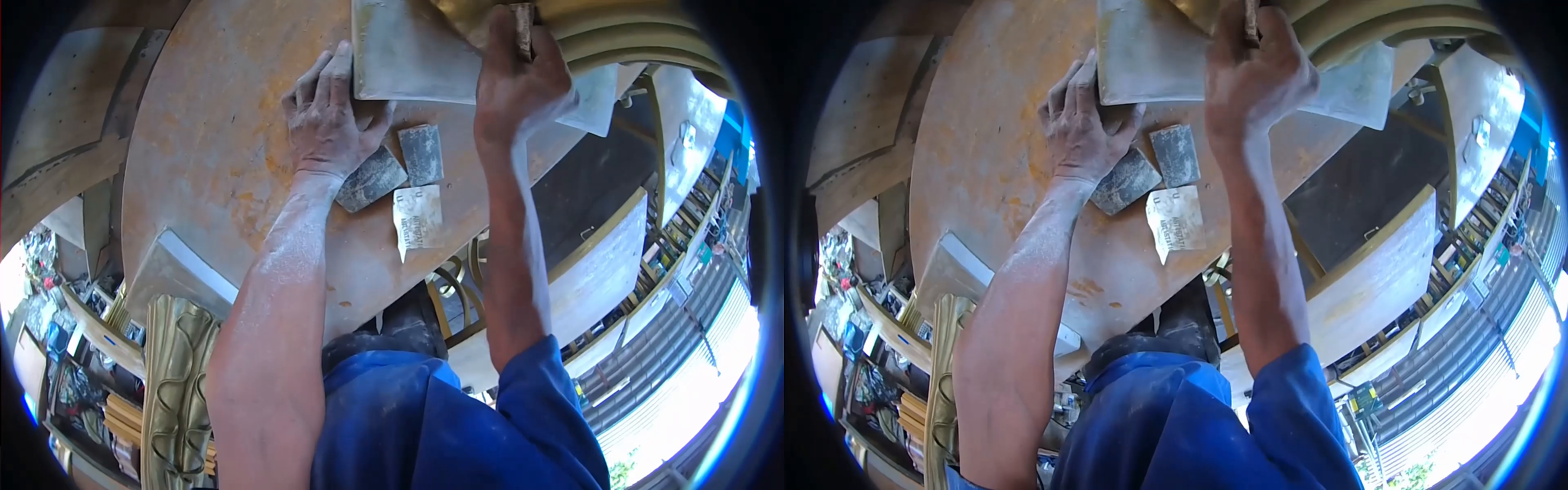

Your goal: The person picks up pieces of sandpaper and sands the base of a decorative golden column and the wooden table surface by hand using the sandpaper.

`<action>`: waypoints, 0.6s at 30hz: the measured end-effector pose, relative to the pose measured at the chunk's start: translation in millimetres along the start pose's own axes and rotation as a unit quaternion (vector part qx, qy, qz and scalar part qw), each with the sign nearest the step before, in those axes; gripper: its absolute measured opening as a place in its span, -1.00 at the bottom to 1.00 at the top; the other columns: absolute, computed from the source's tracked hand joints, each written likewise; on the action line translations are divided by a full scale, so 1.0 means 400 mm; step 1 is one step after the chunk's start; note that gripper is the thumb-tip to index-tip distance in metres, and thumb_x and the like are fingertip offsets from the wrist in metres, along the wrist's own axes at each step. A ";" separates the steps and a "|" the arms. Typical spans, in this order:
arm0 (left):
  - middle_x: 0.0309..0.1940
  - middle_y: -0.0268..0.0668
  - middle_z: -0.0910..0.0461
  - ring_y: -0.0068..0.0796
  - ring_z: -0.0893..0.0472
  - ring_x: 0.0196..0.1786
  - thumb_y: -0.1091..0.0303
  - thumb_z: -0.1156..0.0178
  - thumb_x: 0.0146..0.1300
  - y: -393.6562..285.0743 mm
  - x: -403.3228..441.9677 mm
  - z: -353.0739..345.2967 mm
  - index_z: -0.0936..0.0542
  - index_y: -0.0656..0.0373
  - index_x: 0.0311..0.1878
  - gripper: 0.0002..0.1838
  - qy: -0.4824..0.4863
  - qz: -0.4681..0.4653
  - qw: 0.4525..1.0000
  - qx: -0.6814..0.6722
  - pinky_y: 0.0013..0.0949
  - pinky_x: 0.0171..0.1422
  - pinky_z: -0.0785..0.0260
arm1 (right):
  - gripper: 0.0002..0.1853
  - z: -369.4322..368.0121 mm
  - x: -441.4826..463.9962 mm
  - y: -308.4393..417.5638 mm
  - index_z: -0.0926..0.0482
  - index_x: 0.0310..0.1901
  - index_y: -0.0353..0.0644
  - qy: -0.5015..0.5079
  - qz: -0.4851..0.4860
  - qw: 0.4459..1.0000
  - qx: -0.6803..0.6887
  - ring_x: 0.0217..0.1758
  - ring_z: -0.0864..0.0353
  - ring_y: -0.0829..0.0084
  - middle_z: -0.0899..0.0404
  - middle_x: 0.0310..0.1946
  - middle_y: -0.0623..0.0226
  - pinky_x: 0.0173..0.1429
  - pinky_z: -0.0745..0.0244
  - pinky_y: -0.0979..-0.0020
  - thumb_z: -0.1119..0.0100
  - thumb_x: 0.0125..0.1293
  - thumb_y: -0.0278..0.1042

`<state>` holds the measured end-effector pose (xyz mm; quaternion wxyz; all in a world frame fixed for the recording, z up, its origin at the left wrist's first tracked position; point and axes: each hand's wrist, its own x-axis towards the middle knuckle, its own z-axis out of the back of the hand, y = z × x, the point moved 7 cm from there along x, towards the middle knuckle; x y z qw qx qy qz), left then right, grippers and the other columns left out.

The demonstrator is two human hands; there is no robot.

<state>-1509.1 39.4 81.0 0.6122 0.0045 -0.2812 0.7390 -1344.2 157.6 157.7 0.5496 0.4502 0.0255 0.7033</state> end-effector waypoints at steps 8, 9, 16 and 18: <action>0.41 -0.38 -0.53 -0.32 -0.50 0.43 -0.09 -0.50 0.07 0.019 -0.034 0.012 -0.37 0.01 0.51 -0.05 0.019 0.021 1.000 0.005 -0.10 0.41 -0.23 | -0.79 0.013 -0.080 -0.052 -0.62 -0.51 -0.03 0.032 -0.014 0.999 -0.009 -0.72 -0.34 0.38 -0.59 -0.69 0.47 -0.52 -0.33 0.31 -0.46 0.23 -0.33; 0.41 -0.39 -0.52 -0.32 -0.49 0.43 -0.08 -0.51 0.07 0.020 -0.037 0.013 -0.36 -0.01 0.52 -0.04 0.024 0.026 0.999 -0.004 -0.11 0.41 -0.23 | -0.79 0.007 -0.082 -0.036 -0.62 -0.52 -0.03 0.051 0.026 0.998 -0.036 -0.73 -0.35 0.38 -0.59 -0.70 0.47 -0.53 -0.33 0.31 -0.46 0.23 -0.33; 0.43 -0.41 -0.50 -0.33 -0.47 0.44 -0.08 -0.52 0.06 0.006 -0.022 0.000 -0.32 -0.05 0.56 -0.01 0.036 0.030 0.999 -0.020 -0.12 0.42 -0.20 | -0.80 0.019 -0.026 -0.001 -0.63 -0.51 -0.04 0.106 0.105 0.984 -0.099 -0.74 -0.39 0.36 -0.62 -0.69 0.44 -0.53 -0.35 0.32 -0.45 0.22 -0.32; 0.43 -0.42 -0.50 -0.34 -0.47 0.44 -0.08 -0.51 0.06 -0.012 -0.058 0.008 -0.33 -0.05 0.55 -0.01 0.050 0.033 0.998 -0.027 -0.12 0.43 -0.20 | -0.81 0.011 -0.020 -0.005 -0.63 -0.50 -0.04 0.136 0.093 0.979 -0.120 -0.75 -0.40 0.34 -0.63 -0.68 0.43 -0.53 -0.36 0.31 -0.45 0.22 -0.31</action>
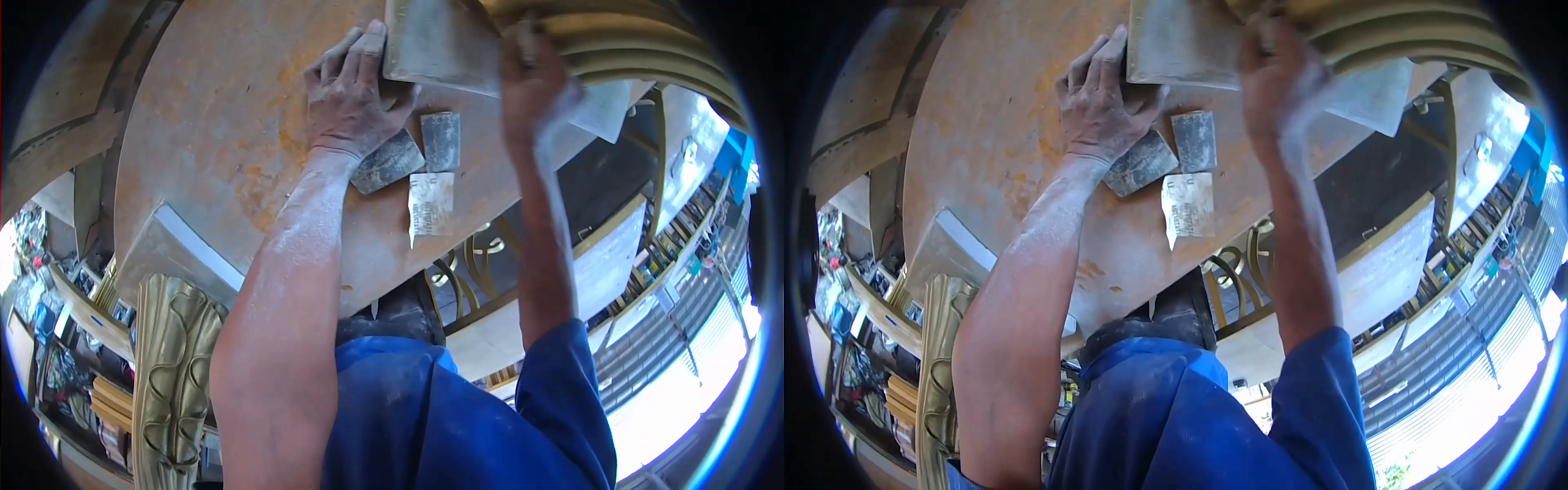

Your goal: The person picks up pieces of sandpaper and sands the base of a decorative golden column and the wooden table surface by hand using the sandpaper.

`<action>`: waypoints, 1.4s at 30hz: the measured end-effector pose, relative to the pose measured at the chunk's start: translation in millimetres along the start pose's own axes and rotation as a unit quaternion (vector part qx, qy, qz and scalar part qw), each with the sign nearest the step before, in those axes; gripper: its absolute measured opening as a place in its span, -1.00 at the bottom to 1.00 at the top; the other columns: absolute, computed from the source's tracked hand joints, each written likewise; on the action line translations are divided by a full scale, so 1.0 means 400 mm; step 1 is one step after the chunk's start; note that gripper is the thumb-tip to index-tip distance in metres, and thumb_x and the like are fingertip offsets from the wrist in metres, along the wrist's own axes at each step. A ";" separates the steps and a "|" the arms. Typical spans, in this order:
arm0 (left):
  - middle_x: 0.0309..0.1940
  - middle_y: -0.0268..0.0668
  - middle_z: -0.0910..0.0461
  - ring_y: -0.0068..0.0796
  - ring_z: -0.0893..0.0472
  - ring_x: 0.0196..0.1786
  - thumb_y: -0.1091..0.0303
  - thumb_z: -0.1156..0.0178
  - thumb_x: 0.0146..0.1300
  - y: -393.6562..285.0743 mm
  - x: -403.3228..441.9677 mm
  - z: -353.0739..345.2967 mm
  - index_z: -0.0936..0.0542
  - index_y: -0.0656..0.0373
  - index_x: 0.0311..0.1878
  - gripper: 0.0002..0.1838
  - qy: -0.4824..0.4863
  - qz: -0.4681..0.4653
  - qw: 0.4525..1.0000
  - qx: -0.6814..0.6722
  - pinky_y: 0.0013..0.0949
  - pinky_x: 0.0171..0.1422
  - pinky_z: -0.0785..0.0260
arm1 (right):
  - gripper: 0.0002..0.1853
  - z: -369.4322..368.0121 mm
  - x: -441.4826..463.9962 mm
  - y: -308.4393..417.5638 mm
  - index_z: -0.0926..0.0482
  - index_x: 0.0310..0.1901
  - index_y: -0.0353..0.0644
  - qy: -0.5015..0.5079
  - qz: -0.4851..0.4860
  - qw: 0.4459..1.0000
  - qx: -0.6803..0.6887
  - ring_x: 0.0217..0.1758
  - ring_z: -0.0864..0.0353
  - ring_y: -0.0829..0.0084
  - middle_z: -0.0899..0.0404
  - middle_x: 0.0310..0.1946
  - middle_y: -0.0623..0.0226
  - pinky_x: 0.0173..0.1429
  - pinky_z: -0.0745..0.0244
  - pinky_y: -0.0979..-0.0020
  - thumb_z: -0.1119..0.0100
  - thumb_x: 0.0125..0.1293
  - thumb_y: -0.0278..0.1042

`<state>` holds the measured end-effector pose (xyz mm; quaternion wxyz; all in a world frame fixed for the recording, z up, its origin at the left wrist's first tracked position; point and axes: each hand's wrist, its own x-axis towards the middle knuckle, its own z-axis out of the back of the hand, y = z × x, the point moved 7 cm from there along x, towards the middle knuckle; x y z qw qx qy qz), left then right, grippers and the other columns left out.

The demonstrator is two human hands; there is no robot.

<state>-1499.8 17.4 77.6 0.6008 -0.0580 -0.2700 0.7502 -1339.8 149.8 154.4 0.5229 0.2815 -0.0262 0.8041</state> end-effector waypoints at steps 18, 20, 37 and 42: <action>0.45 -0.45 -0.48 -0.37 -0.47 0.46 -0.08 -0.49 0.09 0.014 0.040 0.002 -0.34 -0.03 0.53 -0.06 -0.009 -0.002 1.000 0.007 -0.13 0.45 -0.20 | -0.86 -0.004 -0.070 -0.019 -0.69 -0.37 -0.03 -0.028 0.010 0.999 -0.031 -0.71 -0.49 0.29 -0.66 -0.64 0.36 -0.51 -0.36 0.30 -0.48 0.22 -0.25; 0.44 -0.45 -0.48 -0.37 -0.47 0.46 -0.08 -0.49 0.09 0.019 0.058 0.000 -0.35 -0.03 0.53 -0.06 -0.017 -0.006 1.000 0.010 -0.13 0.45 -0.20 | -0.87 0.005 -0.031 -0.017 -0.69 -0.36 -0.03 -0.047 -0.008 0.999 0.009 -0.71 -0.47 0.30 -0.66 -0.63 0.36 -0.52 -0.35 0.31 -0.48 0.23 -0.25; 0.41 -0.44 -0.51 -0.38 -0.49 0.43 -0.10 -0.50 0.09 0.011 0.052 0.005 -0.39 -0.02 0.49 -0.09 -0.026 -0.008 1.000 0.013 -0.13 0.42 -0.22 | -0.87 0.072 0.037 -0.030 -0.70 -0.45 0.02 0.007 -0.048 0.997 0.052 -0.72 -0.39 0.49 -0.65 -0.64 0.47 -0.54 -0.33 0.40 -0.49 0.21 -0.30; 0.41 -0.44 -0.51 -0.39 -0.49 0.43 -0.10 -0.50 0.08 0.006 0.035 0.000 -0.39 -0.02 0.49 -0.08 -0.032 -0.016 0.999 0.019 -0.14 0.41 -0.22 | -0.88 0.042 0.018 -0.008 -0.70 -0.44 -0.01 -0.010 0.002 1.000 0.014 -0.71 -0.40 0.50 -0.65 -0.64 0.47 -0.53 -0.34 0.39 -0.48 0.21 -0.31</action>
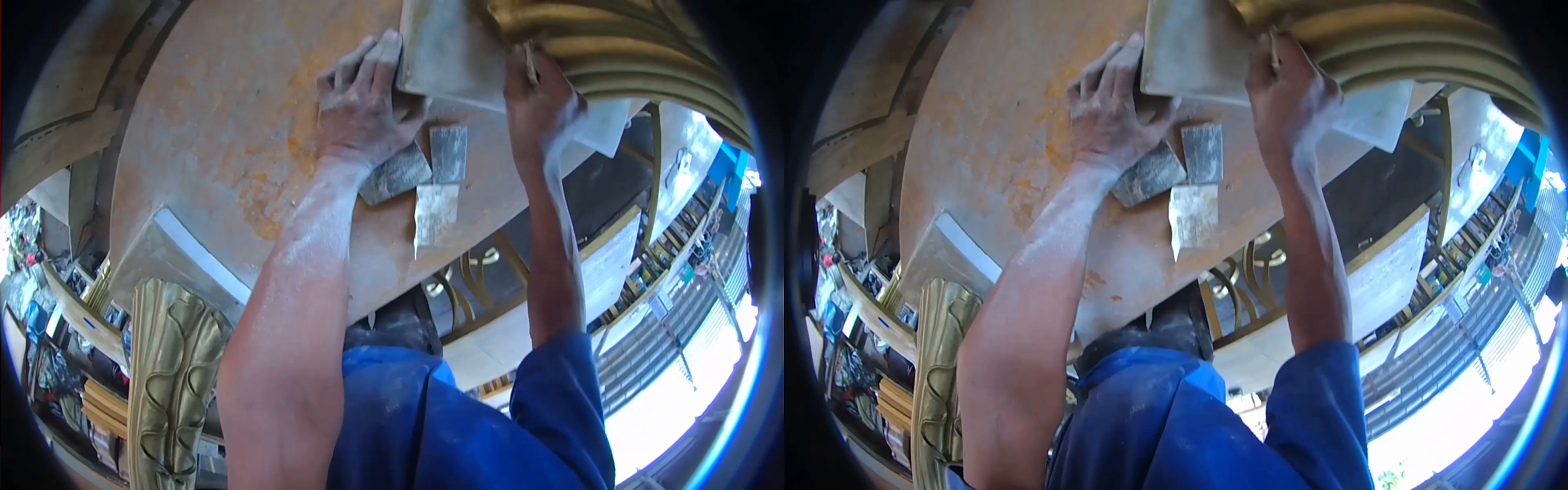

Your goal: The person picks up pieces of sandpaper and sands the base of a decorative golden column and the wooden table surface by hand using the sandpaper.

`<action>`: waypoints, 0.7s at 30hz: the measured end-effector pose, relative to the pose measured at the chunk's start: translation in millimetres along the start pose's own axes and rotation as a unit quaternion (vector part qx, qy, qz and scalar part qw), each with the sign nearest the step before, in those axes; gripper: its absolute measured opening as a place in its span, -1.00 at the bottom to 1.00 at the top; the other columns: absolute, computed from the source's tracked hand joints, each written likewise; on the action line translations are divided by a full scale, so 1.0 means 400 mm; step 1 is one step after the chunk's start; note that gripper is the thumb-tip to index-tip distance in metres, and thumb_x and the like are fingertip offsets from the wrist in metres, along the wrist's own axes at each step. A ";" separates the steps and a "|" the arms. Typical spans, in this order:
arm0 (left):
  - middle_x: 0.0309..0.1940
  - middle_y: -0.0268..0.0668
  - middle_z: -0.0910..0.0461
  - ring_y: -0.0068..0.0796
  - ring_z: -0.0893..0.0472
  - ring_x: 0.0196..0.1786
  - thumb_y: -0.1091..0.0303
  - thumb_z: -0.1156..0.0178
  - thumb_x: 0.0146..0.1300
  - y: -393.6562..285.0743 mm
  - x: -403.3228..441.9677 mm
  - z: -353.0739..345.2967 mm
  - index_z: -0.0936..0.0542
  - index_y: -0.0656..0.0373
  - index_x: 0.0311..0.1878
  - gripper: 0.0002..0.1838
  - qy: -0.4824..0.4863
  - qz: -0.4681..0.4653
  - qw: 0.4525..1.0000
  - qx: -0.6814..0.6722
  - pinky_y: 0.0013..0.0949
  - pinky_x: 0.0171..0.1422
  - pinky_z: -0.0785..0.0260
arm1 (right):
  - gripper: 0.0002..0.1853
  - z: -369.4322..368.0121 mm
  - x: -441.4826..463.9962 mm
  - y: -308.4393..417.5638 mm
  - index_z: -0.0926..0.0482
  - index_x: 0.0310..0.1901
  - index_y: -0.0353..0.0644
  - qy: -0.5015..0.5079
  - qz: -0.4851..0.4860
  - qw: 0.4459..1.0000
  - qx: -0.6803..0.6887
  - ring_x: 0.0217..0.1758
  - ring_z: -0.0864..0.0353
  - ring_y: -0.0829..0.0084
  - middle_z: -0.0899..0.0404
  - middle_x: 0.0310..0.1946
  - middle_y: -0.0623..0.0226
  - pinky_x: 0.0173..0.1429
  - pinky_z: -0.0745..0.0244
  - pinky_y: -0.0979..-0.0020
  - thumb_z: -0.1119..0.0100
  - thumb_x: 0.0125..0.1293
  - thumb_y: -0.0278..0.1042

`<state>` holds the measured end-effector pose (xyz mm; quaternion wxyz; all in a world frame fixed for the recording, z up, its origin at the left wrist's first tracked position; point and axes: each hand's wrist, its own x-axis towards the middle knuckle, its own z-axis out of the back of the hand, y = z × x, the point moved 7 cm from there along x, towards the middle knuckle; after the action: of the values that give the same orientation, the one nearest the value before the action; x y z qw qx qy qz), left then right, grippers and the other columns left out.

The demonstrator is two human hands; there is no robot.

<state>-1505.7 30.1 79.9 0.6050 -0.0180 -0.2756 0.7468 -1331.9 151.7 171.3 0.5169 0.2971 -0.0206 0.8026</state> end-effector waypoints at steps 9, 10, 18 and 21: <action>0.41 -0.44 -0.52 -0.41 -0.47 0.44 -0.09 -0.49 0.08 0.012 0.040 0.007 -0.38 -0.03 0.50 -0.08 -0.008 0.006 1.000 -0.009 -0.14 0.40 -0.21 | -0.92 0.010 0.041 0.011 -0.78 -0.34 0.00 -0.006 -0.019 1.000 0.017 -0.68 -0.46 0.48 -0.70 -0.60 0.47 -0.49 -0.36 0.38 -0.51 0.21 -0.28; 0.41 -0.44 -0.52 -0.41 -0.47 0.45 -0.09 -0.49 0.08 0.002 0.020 0.004 -0.38 -0.03 0.50 -0.08 0.002 0.013 1.000 -0.015 -0.14 0.40 -0.21 | -0.91 0.046 0.048 0.002 -0.80 -0.30 0.00 0.023 -0.074 0.996 0.032 -0.66 -0.49 0.48 -0.72 -0.57 0.46 -0.47 -0.37 0.38 -0.52 0.22 -0.25; 0.42 -0.44 -0.52 -0.40 -0.48 0.45 -0.09 -0.49 0.09 0.020 0.008 -0.004 -0.37 -0.02 0.51 -0.07 0.015 0.019 1.000 -0.007 -0.13 0.43 -0.19 | -0.96 -0.063 -0.025 0.007 -0.77 -0.37 0.08 0.046 0.060 0.996 -0.056 -0.72 -0.43 0.36 -0.68 -0.62 0.43 -0.53 -0.32 0.34 -0.42 0.24 -0.34; 0.43 -0.44 -0.50 -0.38 -0.47 0.46 -0.10 -0.48 0.11 0.012 0.004 0.001 -0.35 -0.03 0.53 -0.07 0.021 0.026 0.999 -0.019 -0.12 0.46 -0.17 | -0.98 -0.035 -0.019 -0.014 -0.78 -0.34 0.05 0.041 0.057 0.998 -0.003 -0.72 -0.43 0.36 -0.70 -0.61 0.38 -0.54 -0.32 0.32 -0.42 0.26 -0.33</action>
<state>-1510.3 30.8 78.6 0.5904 -0.0526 -0.2769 0.7563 -1331.4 152.7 154.4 0.4714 0.2607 -0.0186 0.8423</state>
